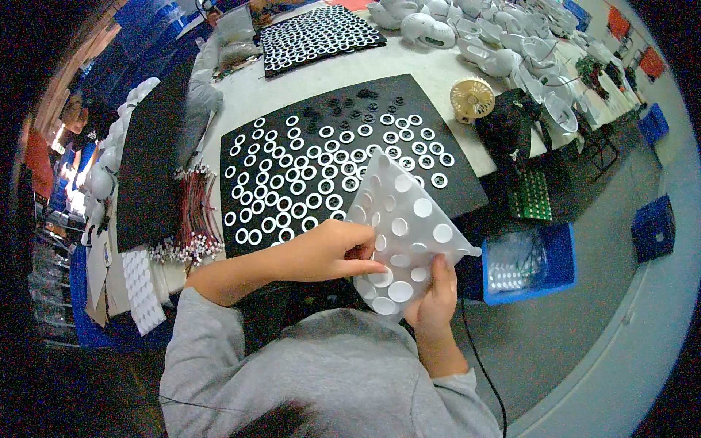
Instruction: The person repeatedly peels white circular stickers from a sheet and places them into pre-cut circular holes on a black board. The person handles the sticker sheet with both hands, peels individual stickers, and positions them into the holes on the board.
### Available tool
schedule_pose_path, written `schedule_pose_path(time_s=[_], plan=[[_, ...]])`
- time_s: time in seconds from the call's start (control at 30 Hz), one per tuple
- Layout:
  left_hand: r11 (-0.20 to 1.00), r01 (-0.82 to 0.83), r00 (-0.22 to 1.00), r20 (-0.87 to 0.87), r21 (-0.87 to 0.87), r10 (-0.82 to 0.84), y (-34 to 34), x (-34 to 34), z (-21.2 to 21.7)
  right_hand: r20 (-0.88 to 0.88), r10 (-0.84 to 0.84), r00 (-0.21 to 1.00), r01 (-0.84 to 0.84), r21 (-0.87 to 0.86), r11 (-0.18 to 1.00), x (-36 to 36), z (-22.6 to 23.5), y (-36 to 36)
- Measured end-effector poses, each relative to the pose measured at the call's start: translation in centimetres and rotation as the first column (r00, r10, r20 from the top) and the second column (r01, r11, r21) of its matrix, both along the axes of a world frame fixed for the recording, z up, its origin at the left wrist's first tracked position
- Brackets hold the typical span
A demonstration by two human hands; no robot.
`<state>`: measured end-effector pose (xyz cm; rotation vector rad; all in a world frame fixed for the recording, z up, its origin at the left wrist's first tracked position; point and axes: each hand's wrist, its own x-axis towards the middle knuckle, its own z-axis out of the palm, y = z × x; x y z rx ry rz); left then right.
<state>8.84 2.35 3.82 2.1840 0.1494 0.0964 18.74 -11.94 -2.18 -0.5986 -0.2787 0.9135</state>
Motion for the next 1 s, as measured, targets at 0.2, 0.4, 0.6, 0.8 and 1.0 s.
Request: schedule_pose_path(time_s=[0.2, 0.4, 0.6, 0.8, 1.0], plan=[[0.991, 0.061, 0.995, 0.085, -0.116, -0.051, 0.7, -0.4, -1.1, -0.008, -0.026, 1.000, 0.026, -0.038, 0.999, -0.1, 0.1, -0.2], [0.979, 0.070, 0.997, 0.042, -0.192, -0.063, 2.4, -1.1, -0.3, -0.045, -0.111, 0.993, 0.109, -0.042, 0.993, 0.4, -0.4, -0.2], [0.945, -0.326, 0.945, 0.007, -0.007, 0.326, 8.8, -1.2, 0.7, -0.121, -0.256, 0.959, 0.248, -0.081, 0.965, 1.8, -0.2, -0.4], [0.768, -0.539, 0.834, 0.090, 0.346, 0.545, 18.7, 0.5, -3.0, -0.089, -0.278, 0.957, 0.267, -0.114, 0.957, 2.0, -0.8, -0.9], [0.703, -0.552, 0.786, -0.003, 0.449, 0.618, 21.3, 1.5, -5.2, -0.105, -0.280, 0.954, 0.270, -0.096, 0.958, 1.9, -0.5, -0.9]])
